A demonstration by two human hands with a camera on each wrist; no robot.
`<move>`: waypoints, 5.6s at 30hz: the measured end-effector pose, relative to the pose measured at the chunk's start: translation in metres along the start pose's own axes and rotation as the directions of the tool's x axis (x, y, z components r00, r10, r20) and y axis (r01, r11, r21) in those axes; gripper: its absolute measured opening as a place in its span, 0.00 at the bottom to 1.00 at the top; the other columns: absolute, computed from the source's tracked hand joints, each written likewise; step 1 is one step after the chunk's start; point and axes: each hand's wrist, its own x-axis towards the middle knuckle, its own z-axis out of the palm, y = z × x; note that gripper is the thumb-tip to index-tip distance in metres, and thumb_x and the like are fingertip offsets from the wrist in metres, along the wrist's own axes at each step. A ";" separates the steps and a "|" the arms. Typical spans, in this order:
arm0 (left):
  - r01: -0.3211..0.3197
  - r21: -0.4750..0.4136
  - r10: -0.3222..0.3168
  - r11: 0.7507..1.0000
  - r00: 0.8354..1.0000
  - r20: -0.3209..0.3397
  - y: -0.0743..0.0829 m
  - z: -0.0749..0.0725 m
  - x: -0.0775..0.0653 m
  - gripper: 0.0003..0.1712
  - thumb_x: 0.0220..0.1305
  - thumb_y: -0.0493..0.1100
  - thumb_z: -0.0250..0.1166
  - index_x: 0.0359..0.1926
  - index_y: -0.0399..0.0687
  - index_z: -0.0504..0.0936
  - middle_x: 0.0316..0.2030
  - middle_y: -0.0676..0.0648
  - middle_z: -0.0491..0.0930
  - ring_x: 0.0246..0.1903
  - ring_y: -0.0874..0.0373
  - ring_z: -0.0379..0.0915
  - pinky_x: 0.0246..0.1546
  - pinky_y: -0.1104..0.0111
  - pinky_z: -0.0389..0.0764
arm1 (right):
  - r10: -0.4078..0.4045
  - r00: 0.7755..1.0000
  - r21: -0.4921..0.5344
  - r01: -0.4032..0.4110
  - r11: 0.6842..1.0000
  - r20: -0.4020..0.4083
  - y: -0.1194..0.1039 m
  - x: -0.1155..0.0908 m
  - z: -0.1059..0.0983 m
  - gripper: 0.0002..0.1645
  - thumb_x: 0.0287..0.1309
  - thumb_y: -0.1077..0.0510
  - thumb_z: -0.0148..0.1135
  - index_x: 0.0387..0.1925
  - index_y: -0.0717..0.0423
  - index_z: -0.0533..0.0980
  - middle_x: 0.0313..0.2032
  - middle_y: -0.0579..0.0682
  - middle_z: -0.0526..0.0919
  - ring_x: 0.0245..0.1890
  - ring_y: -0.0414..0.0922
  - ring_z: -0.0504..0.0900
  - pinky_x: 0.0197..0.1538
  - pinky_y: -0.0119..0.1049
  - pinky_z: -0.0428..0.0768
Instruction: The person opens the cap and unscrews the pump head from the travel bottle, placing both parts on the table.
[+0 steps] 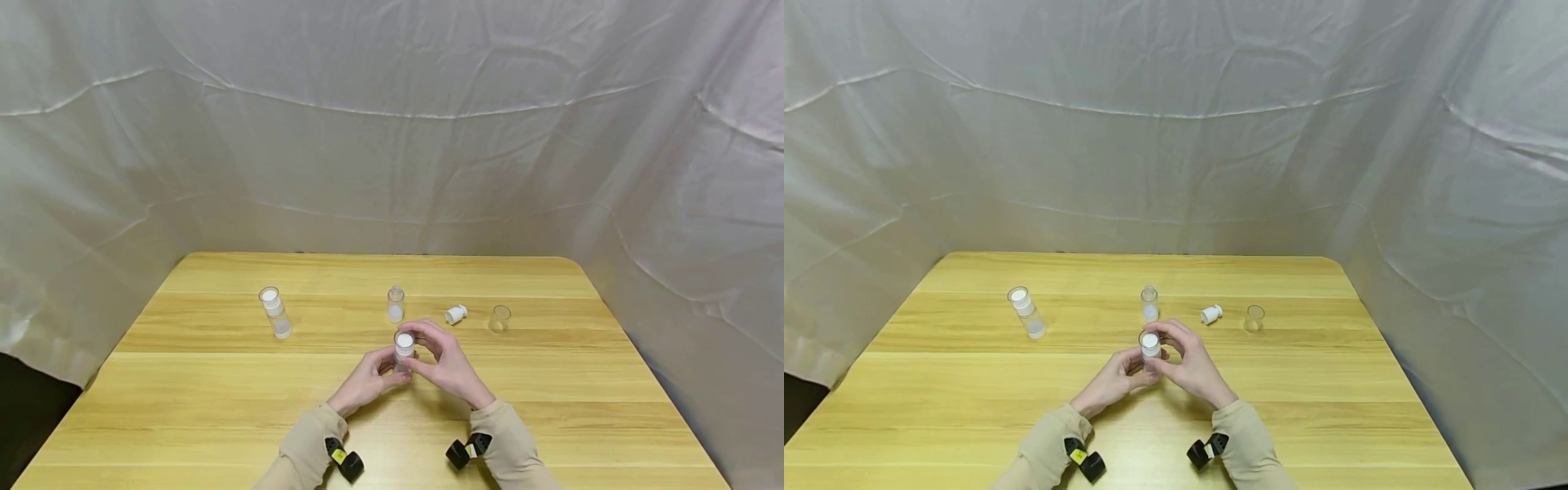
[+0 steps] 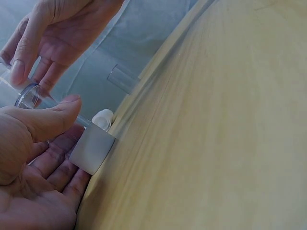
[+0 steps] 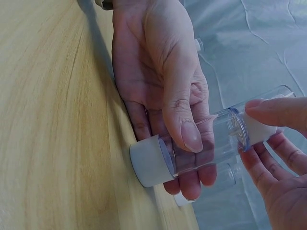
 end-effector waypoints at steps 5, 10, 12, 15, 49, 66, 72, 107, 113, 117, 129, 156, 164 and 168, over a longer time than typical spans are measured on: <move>0.007 -0.001 -0.007 1.000 1.000 -0.002 0.001 0.000 0.000 0.26 0.67 0.37 0.65 0.65 0.37 0.75 0.62 0.36 0.78 0.67 0.39 0.70 0.74 0.44 0.65 | -0.025 1.000 0.003 0.025 1.000 -0.017 -0.001 0.001 0.000 0.30 0.51 0.78 0.67 0.58 0.72 0.72 0.51 0.69 0.78 0.55 0.30 0.78 0.66 0.28 0.79; 0.025 -0.003 -0.025 1.000 1.000 -0.016 0.003 0.001 -0.001 0.27 0.67 0.37 0.65 0.65 0.36 0.74 0.63 0.34 0.78 0.67 0.38 0.70 0.74 0.42 0.65 | -0.061 0.994 0.020 0.063 0.998 -0.087 -0.006 0.001 -0.001 0.31 0.51 0.79 0.66 0.59 0.74 0.71 0.52 0.72 0.77 0.56 0.30 0.78 0.66 0.27 0.78; 0.022 0.003 -0.022 1.000 1.000 -0.016 0.002 0.001 -0.001 0.27 0.67 0.37 0.65 0.66 0.36 0.74 0.62 0.34 0.78 0.66 0.38 0.71 0.74 0.43 0.65 | -0.069 0.990 0.031 0.073 0.997 -0.126 -0.008 0.001 -0.002 0.31 0.51 0.79 0.66 0.59 0.74 0.70 0.53 0.70 0.77 0.58 0.31 0.78 0.67 0.26 0.77; 0.011 0.007 -0.011 1.000 1.000 -0.007 0.001 0.002 -0.001 0.27 0.68 0.37 0.65 0.66 0.36 0.74 0.62 0.35 0.78 0.66 0.39 0.71 0.74 0.44 0.66 | -0.089 0.979 0.033 0.097 0.995 -0.182 -0.012 0.000 -0.005 0.33 0.49 0.80 0.67 0.59 0.75 0.70 0.55 0.63 0.78 0.58 0.32 0.78 0.66 0.26 0.77; -0.039 0.001 0.039 0.999 0.999 0.031 0.002 0.000 0.002 0.26 0.69 0.35 0.62 0.66 0.33 0.72 0.62 0.34 0.78 0.67 0.37 0.69 0.75 0.43 0.64 | 0.410 0.745 -0.514 -0.662 0.545 -0.526 0.016 -0.043 -0.110 0.30 0.50 0.65 0.74 0.51 0.69 0.69 0.42 0.66 0.80 0.42 0.57 0.80 0.44 0.48 0.81; -0.041 -0.009 0.041 0.999 0.998 0.041 -0.001 -0.002 0.001 0.25 0.69 0.34 0.62 0.66 0.33 0.72 0.62 0.33 0.78 0.67 0.37 0.69 0.74 0.42 0.63 | 0.435 0.723 -0.507 -0.688 0.519 -0.536 0.026 -0.047 -0.111 0.28 0.51 0.64 0.72 0.51 0.67 0.68 0.38 0.60 0.78 0.38 0.54 0.78 0.42 0.44 0.76; -0.037 -0.010 0.037 0.999 0.999 0.039 -0.002 -0.001 0.001 0.25 0.69 0.35 0.62 0.66 0.34 0.73 0.62 0.34 0.78 0.67 0.37 0.69 0.74 0.42 0.63 | 0.434 0.720 -0.499 -0.691 0.523 -0.542 0.028 -0.049 -0.111 0.29 0.52 0.65 0.72 0.52 0.68 0.67 0.38 0.61 0.78 0.38 0.54 0.78 0.42 0.43 0.75; -0.021 -0.018 0.021 1.000 0.999 0.033 -0.001 0.000 0.000 0.26 0.69 0.36 0.63 0.66 0.34 0.72 0.62 0.34 0.78 0.68 0.37 0.69 0.75 0.42 0.62 | 0.697 0.714 -0.379 -0.664 0.644 -0.066 -0.005 -0.033 -0.092 0.26 0.59 0.43 0.70 0.19 0.60 0.77 0.11 0.46 0.80 0.13 0.38 0.78 0.23 0.31 0.82; -0.011 -0.014 0.011 1.000 1.000 0.025 0.000 0.000 0.000 0.26 0.69 0.35 0.63 0.66 0.34 0.72 0.62 0.35 0.78 0.68 0.38 0.69 0.75 0.43 0.63 | 0.494 0.870 -0.371 -0.464 0.804 -0.019 0.000 -0.023 -0.067 0.15 0.59 0.50 0.71 0.34 0.60 0.84 0.28 0.51 0.89 0.28 0.38 0.84 0.35 0.29 0.86; 0.001 0.001 -0.001 1.000 1.000 0.002 0.000 0.001 0.001 0.26 0.67 0.37 0.65 0.65 0.36 0.74 0.63 0.36 0.78 0.67 0.39 0.70 0.74 0.44 0.65 | 0.365 0.931 -0.274 -0.357 0.893 -0.023 0.001 -0.016 -0.048 0.17 0.59 0.56 0.71 0.45 0.65 0.82 0.41 0.57 0.88 0.39 0.36 0.84 0.47 0.27 0.86; -0.005 0.019 0.005 1.000 1.000 -0.006 0.001 0.000 0.000 0.27 0.67 0.39 0.66 0.66 0.38 0.74 0.63 0.37 0.78 0.67 0.41 0.71 0.74 0.45 0.67 | -0.004 1.000 -0.097 0.002 0.995 -0.022 0.000 0.002 -0.006 0.26 0.50 0.68 0.75 0.52 0.64 0.77 0.45 0.61 0.84 0.44 0.40 0.84 0.54 0.34 0.87; 0.008 -0.005 -0.008 1.000 1.000 0.003 0.001 0.000 -0.001 0.28 0.67 0.38 0.66 0.66 0.38 0.74 0.64 0.38 0.78 0.68 0.41 0.70 0.75 0.44 0.64 | -0.044 0.995 -0.281 0.016 0.959 -0.093 -0.001 0.001 0.005 0.25 0.45 0.71 0.76 0.47 0.64 0.77 0.42 0.58 0.84 0.42 0.46 0.85 0.53 0.39 0.89; 0.006 -0.008 -0.006 1.000 1.000 0.008 0.002 0.000 -0.001 0.28 0.67 0.38 0.65 0.66 0.38 0.73 0.64 0.38 0.78 0.68 0.40 0.69 0.75 0.43 0.63 | -0.025 0.996 -0.252 0.002 0.968 -0.088 -0.001 0.000 0.004 0.24 0.47 0.71 0.75 0.48 0.63 0.78 0.44 0.58 0.84 0.43 0.44 0.85 0.55 0.39 0.88; 0.008 -0.004 -0.008 1.000 1.000 0.003 0.002 0.000 -0.001 0.27 0.67 0.39 0.66 0.66 0.38 0.74 0.63 0.38 0.78 0.68 0.41 0.69 0.75 0.44 0.63 | -0.014 0.998 -0.245 -0.002 0.970 -0.065 -0.002 0.000 0.003 0.25 0.47 0.73 0.74 0.49 0.65 0.77 0.46 0.59 0.84 0.45 0.45 0.84 0.57 0.40 0.87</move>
